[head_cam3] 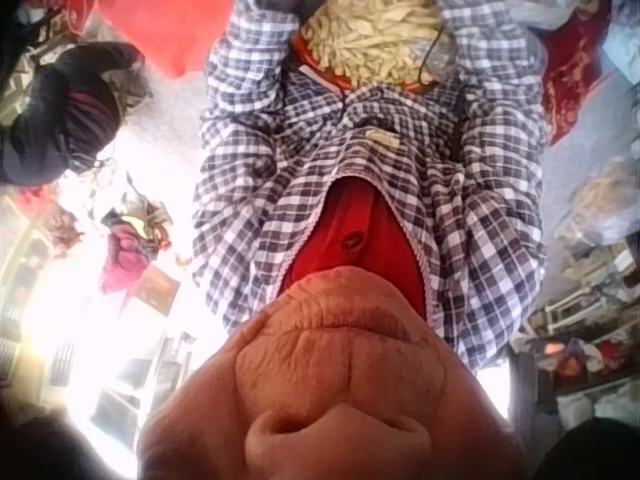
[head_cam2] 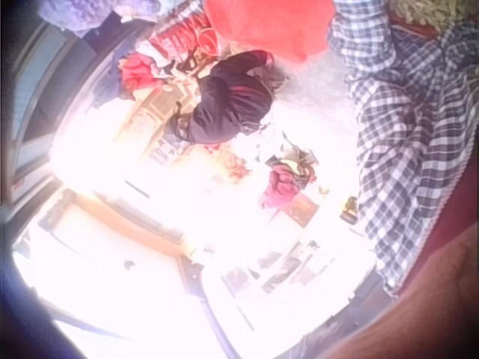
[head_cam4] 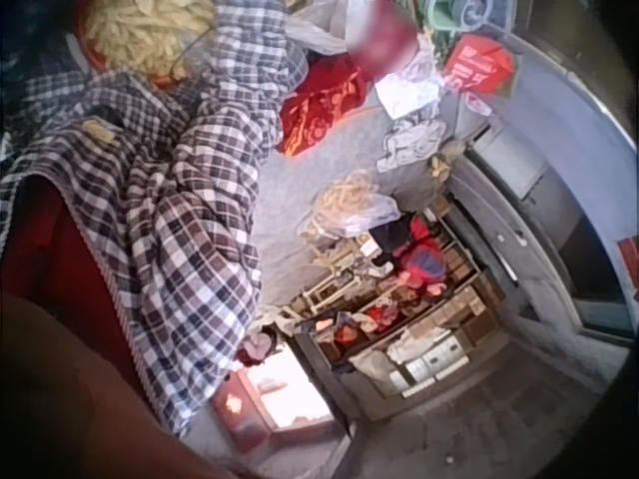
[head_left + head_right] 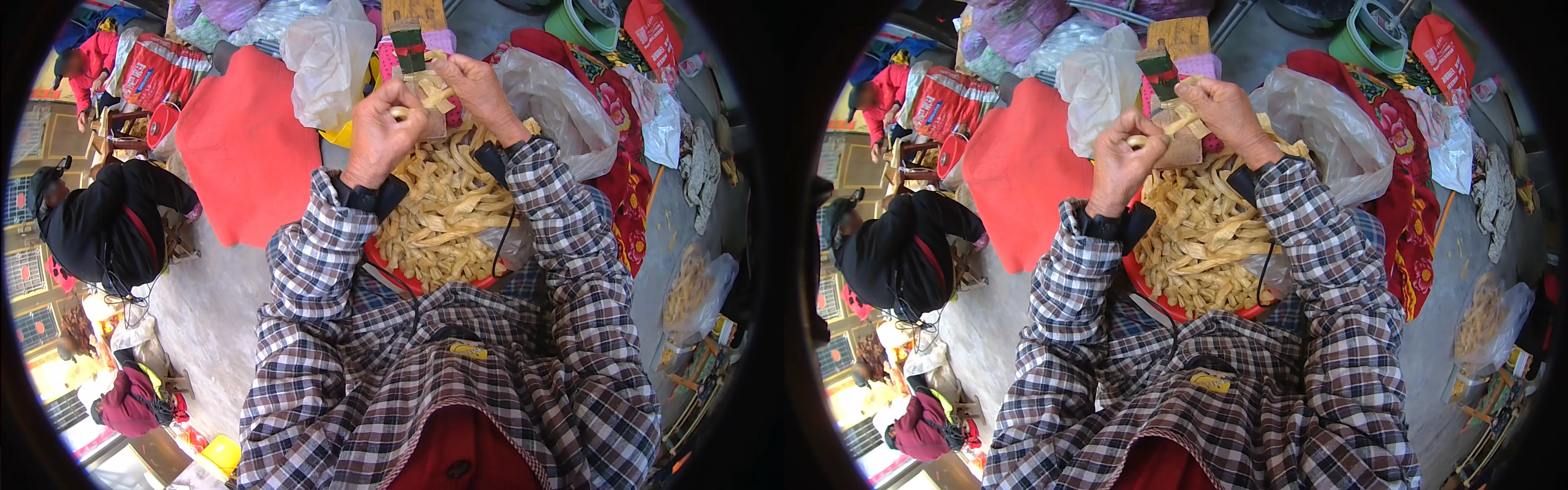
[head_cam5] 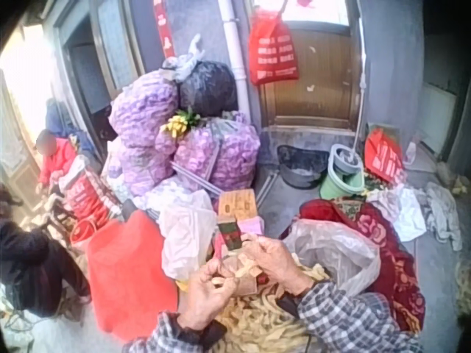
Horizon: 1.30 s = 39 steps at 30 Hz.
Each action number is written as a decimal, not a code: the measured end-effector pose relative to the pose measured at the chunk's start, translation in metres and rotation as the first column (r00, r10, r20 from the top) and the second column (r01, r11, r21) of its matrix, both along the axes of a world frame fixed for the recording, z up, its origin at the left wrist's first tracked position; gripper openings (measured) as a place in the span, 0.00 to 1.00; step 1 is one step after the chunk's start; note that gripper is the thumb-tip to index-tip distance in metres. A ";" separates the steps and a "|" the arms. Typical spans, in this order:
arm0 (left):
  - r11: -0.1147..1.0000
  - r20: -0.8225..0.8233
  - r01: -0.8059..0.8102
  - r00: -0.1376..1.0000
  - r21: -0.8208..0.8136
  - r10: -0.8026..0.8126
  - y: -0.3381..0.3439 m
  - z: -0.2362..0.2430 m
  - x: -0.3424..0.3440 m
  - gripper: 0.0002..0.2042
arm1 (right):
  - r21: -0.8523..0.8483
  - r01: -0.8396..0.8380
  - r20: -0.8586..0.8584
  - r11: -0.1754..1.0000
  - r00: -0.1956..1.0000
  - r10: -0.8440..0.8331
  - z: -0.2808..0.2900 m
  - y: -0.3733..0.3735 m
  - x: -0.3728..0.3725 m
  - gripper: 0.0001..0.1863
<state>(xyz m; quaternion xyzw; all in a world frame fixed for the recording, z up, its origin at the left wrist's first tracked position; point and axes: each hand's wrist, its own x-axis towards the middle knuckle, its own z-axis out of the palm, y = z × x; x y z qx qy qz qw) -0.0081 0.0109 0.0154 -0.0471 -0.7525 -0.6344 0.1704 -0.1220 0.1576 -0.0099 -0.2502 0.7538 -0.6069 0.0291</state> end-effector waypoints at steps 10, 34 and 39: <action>0.859 -0.042 -0.295 0.951 -0.419 0.307 -0.025 -0.029 -0.037 0.04 | 0.303 0.163 -0.323 0.939 0.944 -0.059 -0.020 -0.009 -0.003 0.10; 0.576 0.511 0.628 0.772 -0.523 -0.378 -0.002 -0.072 0.030 0.24 | 0.040 -0.158 0.015 0.987 0.987 0.158 -0.012 0.018 0.010 0.10; 0.510 0.539 0.706 0.706 -0.492 -0.459 0.019 -0.080 0.053 0.23 | 0.123 -0.002 -0.235 0.992 0.971 0.032 -0.021 0.013 -0.001 0.13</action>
